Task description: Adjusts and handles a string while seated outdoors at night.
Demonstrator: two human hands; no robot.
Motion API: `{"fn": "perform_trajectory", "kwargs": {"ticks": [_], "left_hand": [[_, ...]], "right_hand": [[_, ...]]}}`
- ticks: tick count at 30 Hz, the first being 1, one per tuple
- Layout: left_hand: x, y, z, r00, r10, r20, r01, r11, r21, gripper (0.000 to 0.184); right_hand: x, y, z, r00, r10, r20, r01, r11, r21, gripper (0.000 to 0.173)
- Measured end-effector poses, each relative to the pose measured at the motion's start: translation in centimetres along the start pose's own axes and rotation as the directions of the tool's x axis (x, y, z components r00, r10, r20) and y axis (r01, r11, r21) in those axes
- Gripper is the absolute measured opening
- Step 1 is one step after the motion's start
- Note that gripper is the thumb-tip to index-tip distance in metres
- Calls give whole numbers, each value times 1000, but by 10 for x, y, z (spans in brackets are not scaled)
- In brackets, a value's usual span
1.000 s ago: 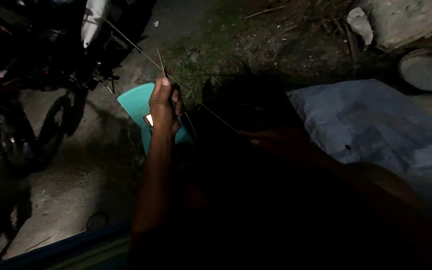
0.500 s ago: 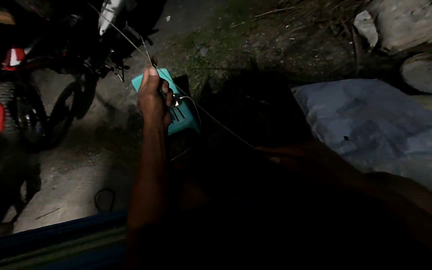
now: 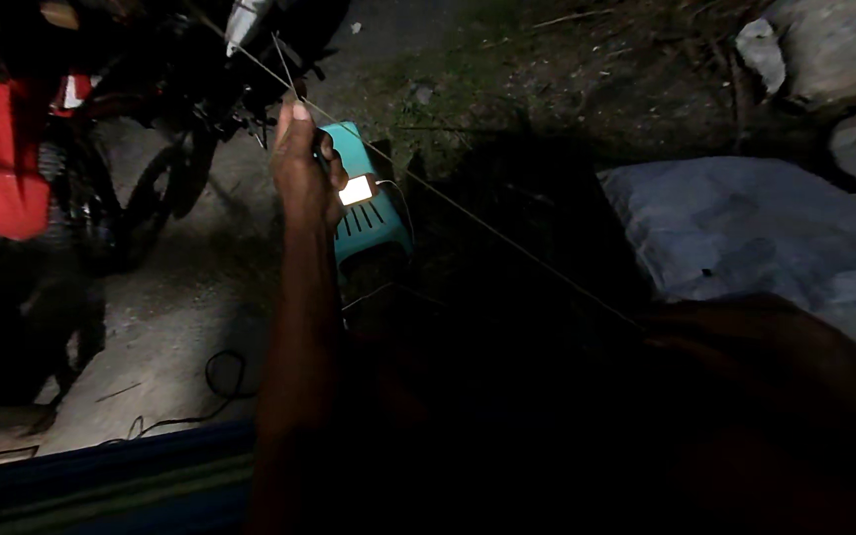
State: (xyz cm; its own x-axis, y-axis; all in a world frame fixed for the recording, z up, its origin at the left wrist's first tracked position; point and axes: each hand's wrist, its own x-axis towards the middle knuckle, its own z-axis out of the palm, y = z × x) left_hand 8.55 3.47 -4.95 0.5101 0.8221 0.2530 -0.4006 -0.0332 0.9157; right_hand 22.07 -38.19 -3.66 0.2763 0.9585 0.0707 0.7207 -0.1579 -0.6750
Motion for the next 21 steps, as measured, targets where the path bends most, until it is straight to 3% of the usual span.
{"fn": "perform_trajectory", "kwargs": {"ticks": [6,11,14,17,19,21], "left_hand": [[20,-12,0,999,-4,-49,2,1000,-28,29],[54,-25,-1,998,34,-59,-36,999,-28,35],[77,-27,4,997,35,-61,-37,999,-35,34],[100,-30,8,997,51,-62,-54,997,-52,33],[116,-34,9,996,62,-66,-66,996,-57,29],[131,-39,10,995,81,-58,-85,994,-61,28]], "right_hand": [[-9,6,-26,999,39,17,-37,991,-128,31],[-4,99,-43,990,-138,-22,129,966,-226,30],[22,71,-63,999,-16,-32,6,959,-283,25],[29,85,-78,998,-2,-67,-20,945,-327,25],[25,116,-88,991,-54,-124,8,937,-348,27],[10,178,-102,978,-156,-142,92,922,-376,31]]}}
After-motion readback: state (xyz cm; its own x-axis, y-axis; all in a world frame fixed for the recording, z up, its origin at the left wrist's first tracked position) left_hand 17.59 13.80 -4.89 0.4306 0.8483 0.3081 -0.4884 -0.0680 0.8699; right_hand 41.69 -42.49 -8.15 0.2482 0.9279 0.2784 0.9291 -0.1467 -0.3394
